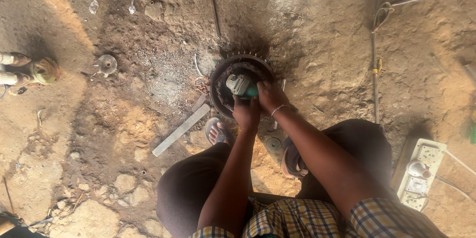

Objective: The person sits on the ground and uses a handheld angle grinder to grind the inner surface of a cylindrical motor component. They repeatedly reposition the component and the tool to access different areas inside the cylinder.

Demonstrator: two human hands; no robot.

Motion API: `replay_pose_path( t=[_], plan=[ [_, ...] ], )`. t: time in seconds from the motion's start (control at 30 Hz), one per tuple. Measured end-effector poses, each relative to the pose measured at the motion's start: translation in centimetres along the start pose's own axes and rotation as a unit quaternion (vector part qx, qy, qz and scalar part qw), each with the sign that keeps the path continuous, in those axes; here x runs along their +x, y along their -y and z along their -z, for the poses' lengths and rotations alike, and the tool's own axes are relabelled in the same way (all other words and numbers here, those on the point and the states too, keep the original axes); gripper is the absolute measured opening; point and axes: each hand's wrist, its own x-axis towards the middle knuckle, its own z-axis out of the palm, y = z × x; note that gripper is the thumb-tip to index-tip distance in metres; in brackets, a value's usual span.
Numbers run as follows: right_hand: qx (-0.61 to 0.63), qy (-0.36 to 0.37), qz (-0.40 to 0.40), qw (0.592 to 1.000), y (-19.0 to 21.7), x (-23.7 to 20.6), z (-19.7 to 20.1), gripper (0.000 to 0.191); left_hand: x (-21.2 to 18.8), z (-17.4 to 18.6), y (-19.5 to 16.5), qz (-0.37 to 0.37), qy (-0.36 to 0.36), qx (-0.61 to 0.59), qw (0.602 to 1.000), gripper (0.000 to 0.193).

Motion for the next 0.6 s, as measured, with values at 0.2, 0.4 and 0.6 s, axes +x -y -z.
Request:
replay_pose_path(
  t=[0.2, 0.4, 0.6],
  plan=[
    [-0.015, -0.013, 0.009, 1.000, -0.27, 0.09, 0.19, 0.028, -0.09, 0.08, -0.40, 0.000, 0.010, -0.014, 1.000, 0.061],
    [-0.033, -0.017, 0.011, 0.999, -0.53, 0.09, 0.25, 0.029, -0.23, 0.08, -0.70, 0.011, 0.019, -0.019, 1.000, 0.046],
    [-0.020, -0.029, 0.005, 0.999, -0.91, 0.12, 0.25, 0.039, -0.02, -0.42, -0.45, -0.022, 0.000, -0.006, 1.000, 0.045]
  ],
)
